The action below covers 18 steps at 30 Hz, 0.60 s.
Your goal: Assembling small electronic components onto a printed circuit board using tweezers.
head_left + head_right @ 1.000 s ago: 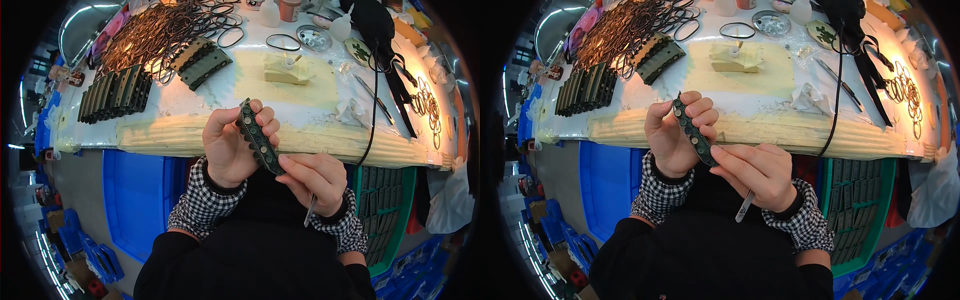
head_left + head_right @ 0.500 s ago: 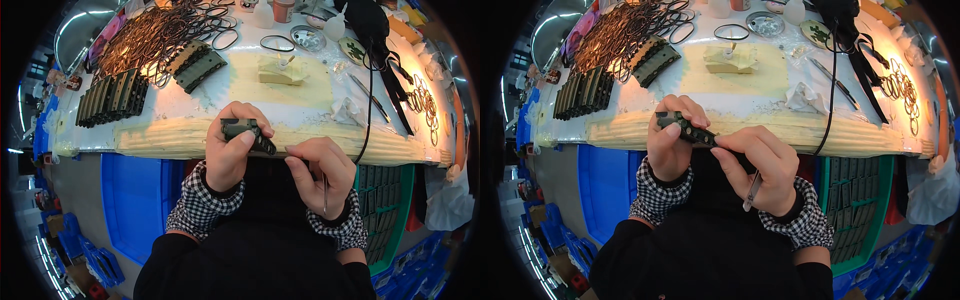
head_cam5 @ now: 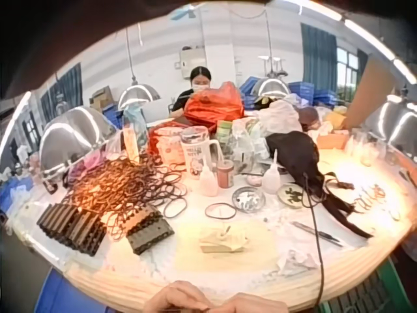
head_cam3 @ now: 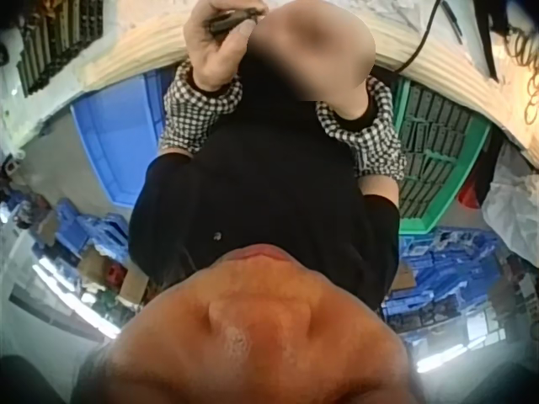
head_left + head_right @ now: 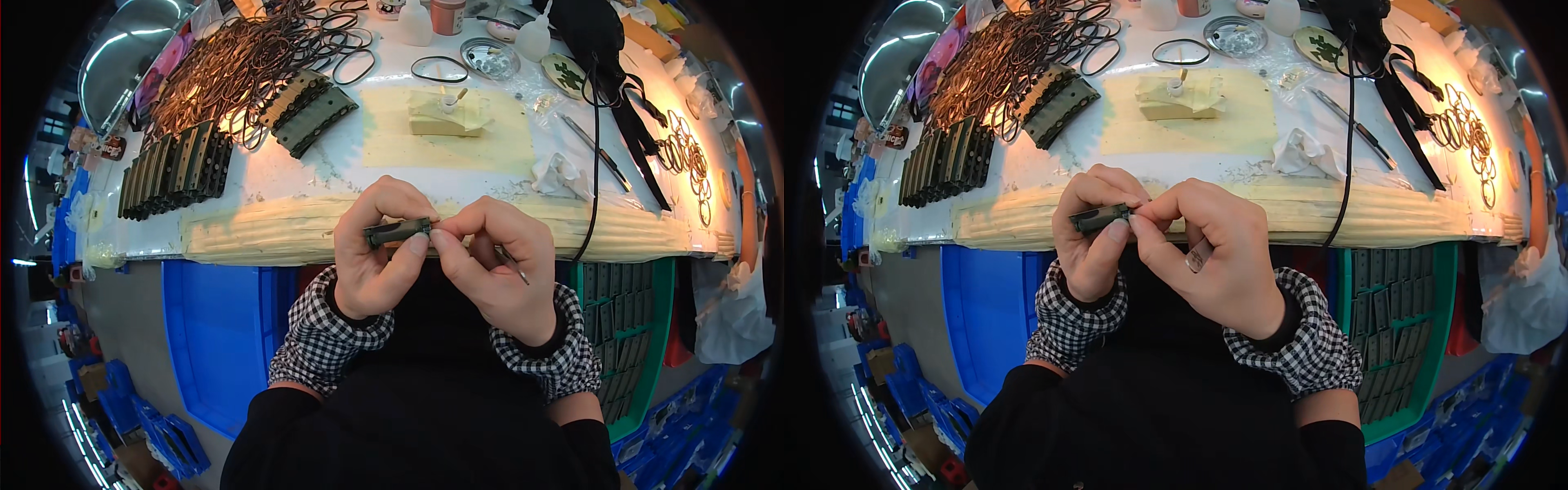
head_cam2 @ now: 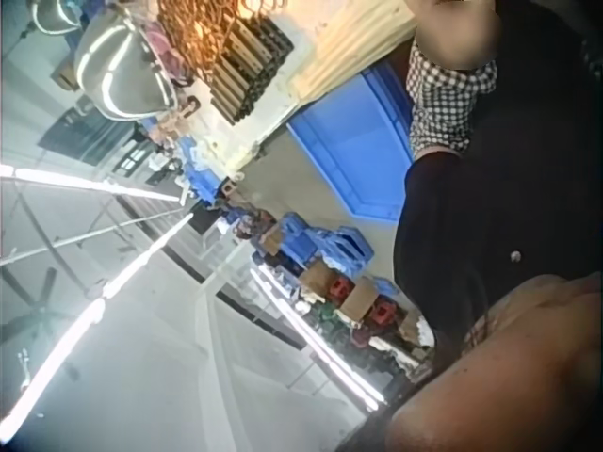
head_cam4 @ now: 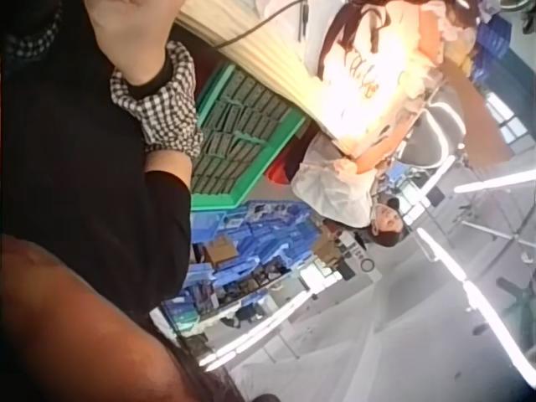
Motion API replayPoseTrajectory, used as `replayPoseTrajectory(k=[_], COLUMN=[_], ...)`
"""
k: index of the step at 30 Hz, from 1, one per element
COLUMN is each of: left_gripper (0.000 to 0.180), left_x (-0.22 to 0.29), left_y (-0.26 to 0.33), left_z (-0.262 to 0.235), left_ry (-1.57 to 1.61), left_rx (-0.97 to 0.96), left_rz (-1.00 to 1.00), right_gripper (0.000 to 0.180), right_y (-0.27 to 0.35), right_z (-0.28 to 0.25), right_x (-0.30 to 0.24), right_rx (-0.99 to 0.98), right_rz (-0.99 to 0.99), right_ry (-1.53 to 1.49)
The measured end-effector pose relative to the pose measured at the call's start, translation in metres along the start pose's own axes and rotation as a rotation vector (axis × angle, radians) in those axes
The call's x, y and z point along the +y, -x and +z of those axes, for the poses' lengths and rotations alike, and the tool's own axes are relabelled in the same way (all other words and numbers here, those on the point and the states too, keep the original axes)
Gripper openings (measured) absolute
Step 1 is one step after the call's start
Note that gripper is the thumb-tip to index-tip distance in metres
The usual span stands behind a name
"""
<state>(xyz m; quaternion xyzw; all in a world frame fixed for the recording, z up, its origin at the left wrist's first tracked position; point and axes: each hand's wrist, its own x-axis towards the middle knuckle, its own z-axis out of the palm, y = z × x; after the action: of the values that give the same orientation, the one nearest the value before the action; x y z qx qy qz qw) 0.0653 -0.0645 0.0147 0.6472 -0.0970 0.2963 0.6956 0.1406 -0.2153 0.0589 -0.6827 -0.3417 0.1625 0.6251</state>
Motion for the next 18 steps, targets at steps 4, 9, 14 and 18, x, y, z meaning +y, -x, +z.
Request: replayPoseTrajectory(k=[4,9,14,18], left_gripper=[0.015,0.014,0.016,0.019], left_x=[0.011,0.016,0.012,0.009], left_y=[0.000,-0.001,0.002,-0.004], left_z=[0.004,0.001,0.004,-0.002], left_ry=[0.058,0.036,0.046,0.379], left_rx=[0.051,0.049,0.139,0.149], left_rz=[-0.145,-0.198,-0.167,-0.158], right_gripper=[0.007,0.007,0.006,0.006], right_y=[-0.001,-0.003,-0.004,-0.004], right_z=[0.002,0.005,0.010,0.008], right_x=[-0.001,-0.002,-0.001,-0.008], right_rx=[0.003,0.023,0.055,0.020], right_rz=[0.002,-0.016,-0.077,-0.040], right_ry=[0.004,0.001,0.052,0.036])
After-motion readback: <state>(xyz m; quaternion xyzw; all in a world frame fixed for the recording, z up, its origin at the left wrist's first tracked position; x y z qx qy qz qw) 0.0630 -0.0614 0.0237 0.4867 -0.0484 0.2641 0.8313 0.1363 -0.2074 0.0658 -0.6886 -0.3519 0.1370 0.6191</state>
